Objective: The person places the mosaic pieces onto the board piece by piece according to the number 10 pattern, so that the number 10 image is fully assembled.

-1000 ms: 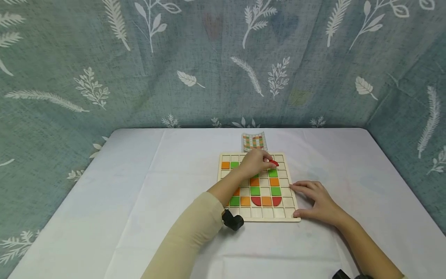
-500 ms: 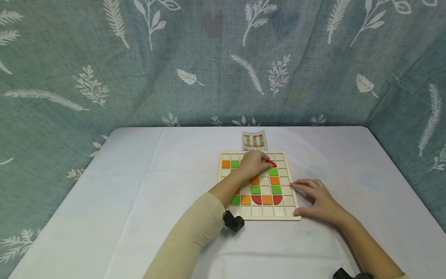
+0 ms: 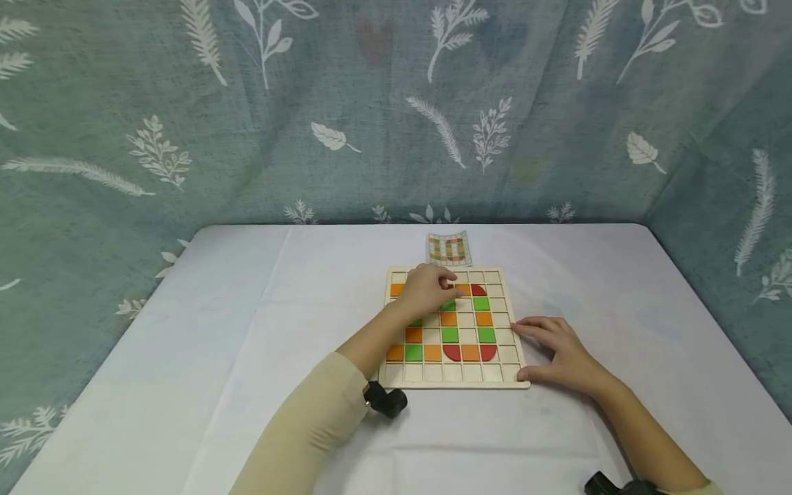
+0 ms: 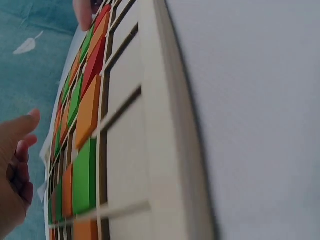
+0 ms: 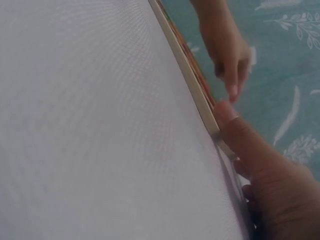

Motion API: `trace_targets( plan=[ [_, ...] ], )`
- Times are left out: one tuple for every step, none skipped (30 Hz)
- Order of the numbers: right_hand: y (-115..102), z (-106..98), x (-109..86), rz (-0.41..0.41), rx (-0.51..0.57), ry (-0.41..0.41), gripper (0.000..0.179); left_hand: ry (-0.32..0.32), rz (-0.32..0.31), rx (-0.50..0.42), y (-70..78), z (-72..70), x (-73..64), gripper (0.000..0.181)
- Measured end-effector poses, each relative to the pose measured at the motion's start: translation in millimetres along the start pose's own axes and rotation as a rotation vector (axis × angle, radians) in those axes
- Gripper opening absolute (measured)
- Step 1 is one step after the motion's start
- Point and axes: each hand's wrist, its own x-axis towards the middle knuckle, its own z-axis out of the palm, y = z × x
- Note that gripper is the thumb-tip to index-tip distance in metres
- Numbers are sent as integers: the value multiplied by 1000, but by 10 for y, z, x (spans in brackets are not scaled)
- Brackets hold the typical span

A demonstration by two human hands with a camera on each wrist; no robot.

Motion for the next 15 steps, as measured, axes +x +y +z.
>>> trace_targets(
  plan=[
    [-4, 4, 6, 1, 8, -3, 77, 8, -10, -11, -29, -39, -44, 33],
    [-7, 8, 12, 0, 15, -6, 77, 16, -18, -21, -55, -78, -92, 34],
    [-10, 9, 17, 0, 24, -9, 77, 26, -22, -22, -77, -117, -142, 34],
    [-12, 8, 21, -1, 32, -10, 77, 37, -19, -19, -102, -151, -190, 34],
    [-14, 4, 25, 0, 38, -13, 76, 47, -17, -17, -119, -185, -239, 35],
    [-15, -1, 25, 1, 45, -16, 76, 57, -15, -15, -135, -214, -292, 36],
    [-15, -10, 24, 0, 54, -20, 75, 68, -10, -10, -148, -240, -345, 37],
    [-11, -19, 24, -5, 59, -23, 75, 77, -3, -7, -157, -266, -399, 38],
    [-8, -30, 25, -10, 62, -26, 75, 87, -1, -4, -167, -289, -453, 39],
    [-3, -42, 26, -14, 65, -29, 75, 95, -2, -6, -177, -308, -505, 40],
    [-3, -56, 26, -17, 68, -32, 75, 105, -4, -13, -187, -330, -560, 41],
    [-2, -69, 25, -21, 69, -34, 74, 115, -7, -16, -204, -349, -612, 42],
    [-5, -83, 25, -23, 70, -35, 75, 125, -10, -20, -220, -372, -665, 44],
    [-10, -95, 26, -25, 69, -37, 75, 138, -17, -22, -236, -398, -718, 45],
    [-20, -105, 24, -24, 70, -38, 75, 153, -23, -16, -259, -423, -768, 46]
  ],
)
